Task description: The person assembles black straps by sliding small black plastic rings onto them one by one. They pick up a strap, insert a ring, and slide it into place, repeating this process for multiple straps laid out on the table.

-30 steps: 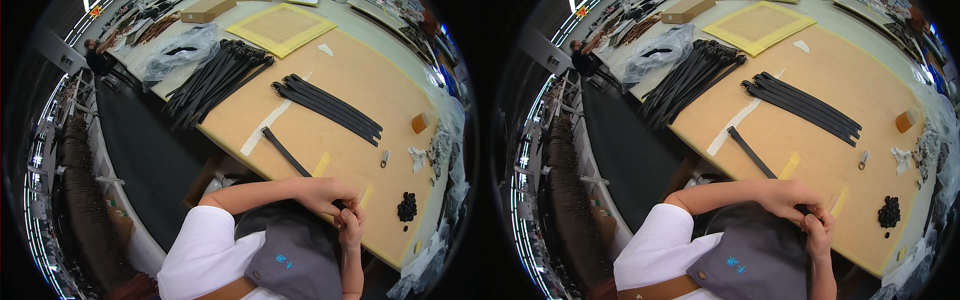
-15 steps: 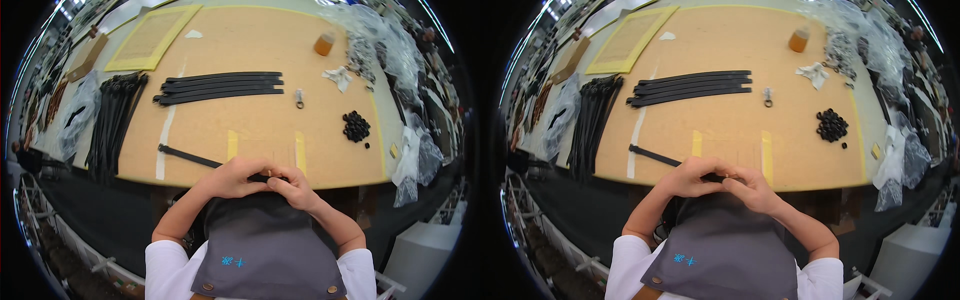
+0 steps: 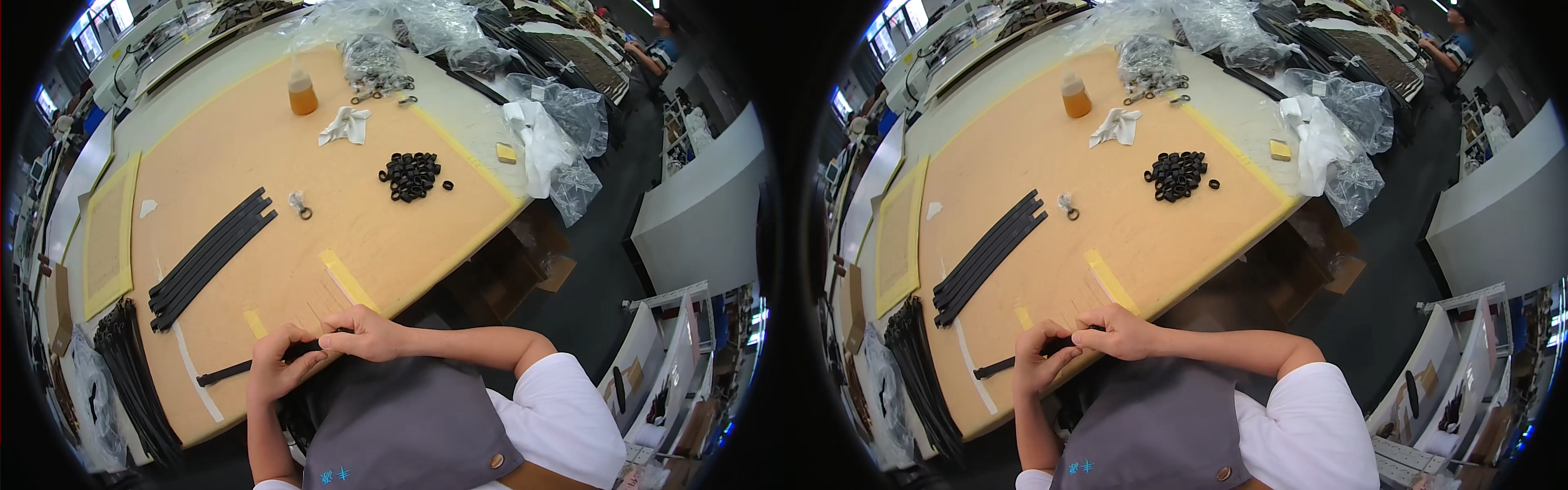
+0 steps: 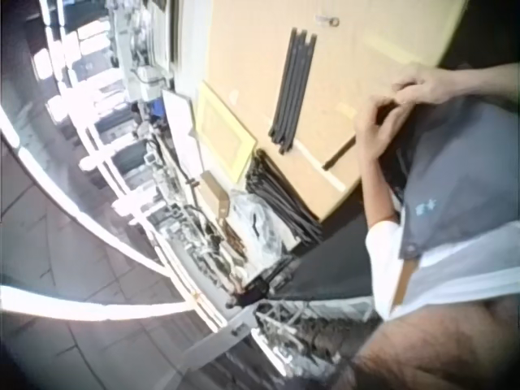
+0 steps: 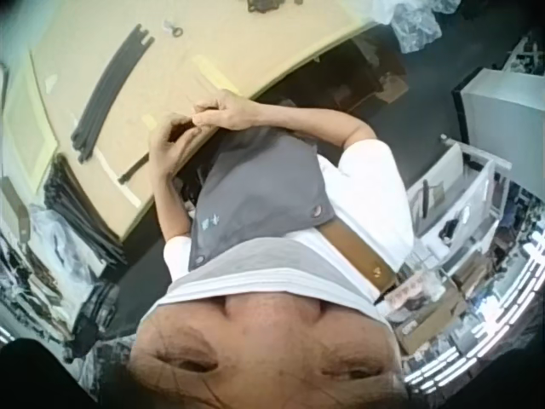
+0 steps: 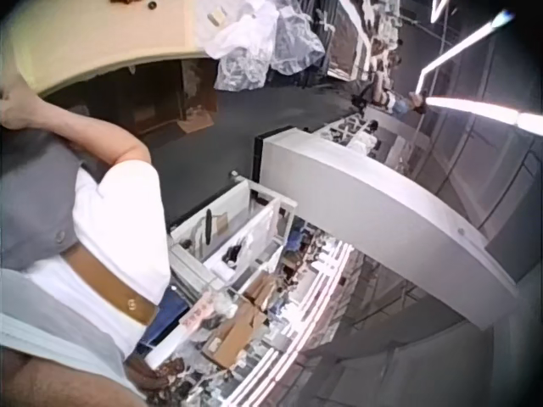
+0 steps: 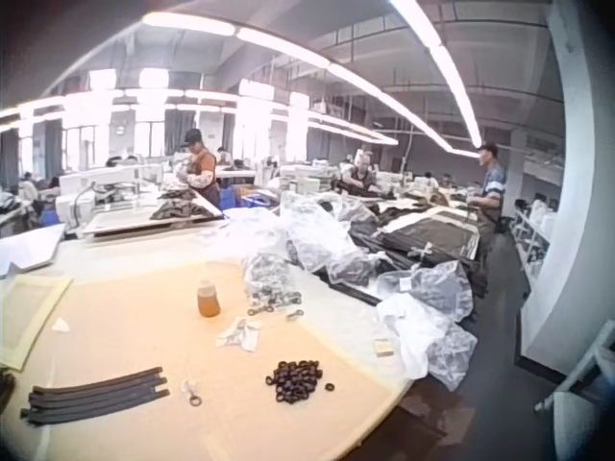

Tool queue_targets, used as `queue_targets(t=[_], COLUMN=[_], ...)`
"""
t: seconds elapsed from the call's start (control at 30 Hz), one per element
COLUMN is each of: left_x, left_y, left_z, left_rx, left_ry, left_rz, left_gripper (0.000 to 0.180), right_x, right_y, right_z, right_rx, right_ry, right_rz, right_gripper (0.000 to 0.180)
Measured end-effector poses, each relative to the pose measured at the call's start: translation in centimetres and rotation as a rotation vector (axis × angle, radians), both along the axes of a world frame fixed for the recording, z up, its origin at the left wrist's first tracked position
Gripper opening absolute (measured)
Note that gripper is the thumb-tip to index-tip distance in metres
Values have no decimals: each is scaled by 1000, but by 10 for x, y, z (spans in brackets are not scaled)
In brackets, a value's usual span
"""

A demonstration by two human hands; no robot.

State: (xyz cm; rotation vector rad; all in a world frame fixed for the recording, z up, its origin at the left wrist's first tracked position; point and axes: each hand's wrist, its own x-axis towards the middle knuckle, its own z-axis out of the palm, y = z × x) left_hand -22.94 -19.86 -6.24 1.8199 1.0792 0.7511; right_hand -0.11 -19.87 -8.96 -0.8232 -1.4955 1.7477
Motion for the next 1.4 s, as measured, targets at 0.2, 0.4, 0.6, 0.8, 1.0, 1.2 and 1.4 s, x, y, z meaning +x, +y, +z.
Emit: queue_targets(t=[0.2, 0.4, 0.6, 0.8, 1.0, 1.2, 1.4], left_x=[16, 16, -13, -59, -101, -113, -159], left_y=[5, 6, 14, 8, -3, 2, 77], left_z=[-3, 3, 10, -2, -19, -1, 18], left_rx=[75, 51, -1, 12, 65, -15, 310], left_ry=[-24, 72, 234, 345, 253, 324, 403], left_rz=[-67, -90, 50, 206, 298, 254, 297], left_gripper=[27, 31, 46, 40, 28, 26, 24], right_x=[7, 13, 38, 59, 52, 48, 3], right_y=[-5, 0, 42, 71, 79, 94, 195], right_z=[-5, 3, 29, 20, 22, 17, 39], right_rx=[31, 143, 289, 139, 45, 78, 326], right_ry=[63, -25, -406, -596, -629, -571, -496], right_rz=[-53, -78, -4, -10, 54, 101, 73], right_gripper=[30, 29, 28, 30, 26, 26, 23])
